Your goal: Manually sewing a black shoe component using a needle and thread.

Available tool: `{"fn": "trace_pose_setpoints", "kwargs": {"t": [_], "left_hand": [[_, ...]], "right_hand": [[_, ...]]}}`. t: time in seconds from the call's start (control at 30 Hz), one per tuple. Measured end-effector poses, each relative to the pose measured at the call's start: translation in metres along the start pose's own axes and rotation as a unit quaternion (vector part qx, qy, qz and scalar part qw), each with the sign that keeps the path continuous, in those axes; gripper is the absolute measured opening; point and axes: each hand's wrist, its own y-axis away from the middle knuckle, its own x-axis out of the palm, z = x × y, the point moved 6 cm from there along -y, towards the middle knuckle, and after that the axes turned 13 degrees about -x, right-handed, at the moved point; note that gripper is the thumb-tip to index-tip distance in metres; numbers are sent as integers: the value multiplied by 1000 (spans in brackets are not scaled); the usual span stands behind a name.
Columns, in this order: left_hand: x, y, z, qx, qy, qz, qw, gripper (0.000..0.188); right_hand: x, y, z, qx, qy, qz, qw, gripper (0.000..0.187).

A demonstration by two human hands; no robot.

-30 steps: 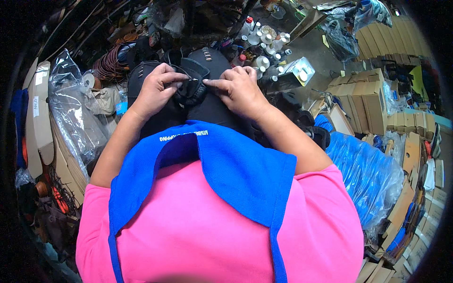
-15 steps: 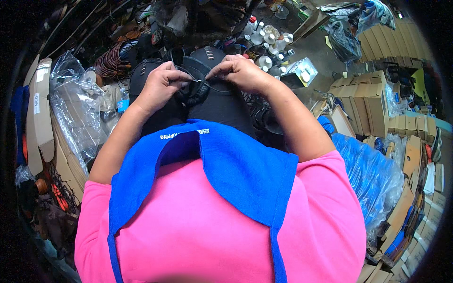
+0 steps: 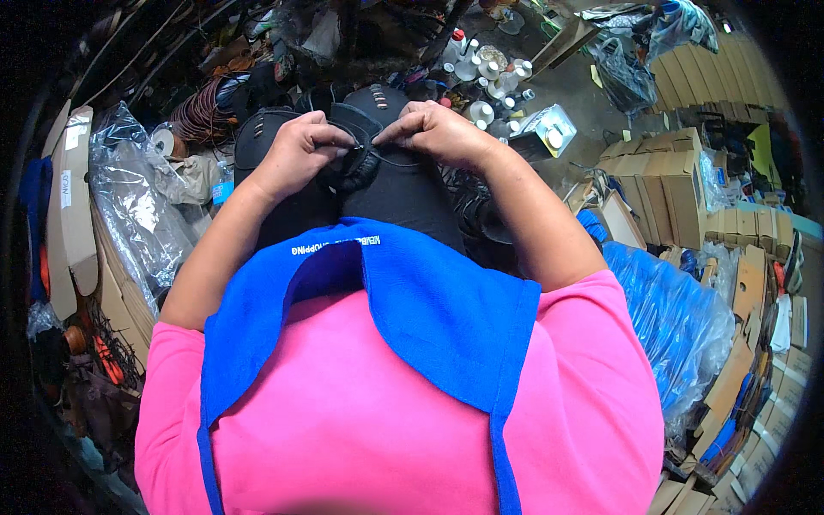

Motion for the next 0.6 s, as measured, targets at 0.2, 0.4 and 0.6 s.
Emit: {"fn": "trace_pose_setpoints", "kwargs": {"t": [0.2, 0.4, 0.6], "left_hand": [[-1, -18, -3, 63, -27, 55, 996, 19], [-18, 12, -20, 54, -106, -42, 992, 23], [-21, 11, 5, -49, -65, -63, 995, 22]], "right_hand": [[1, -8, 0, 10, 14, 44, 999, 26], [4, 7, 14, -10, 89, -19, 996, 30], [16, 14, 1, 106, -181, -84, 974, 29]]}}
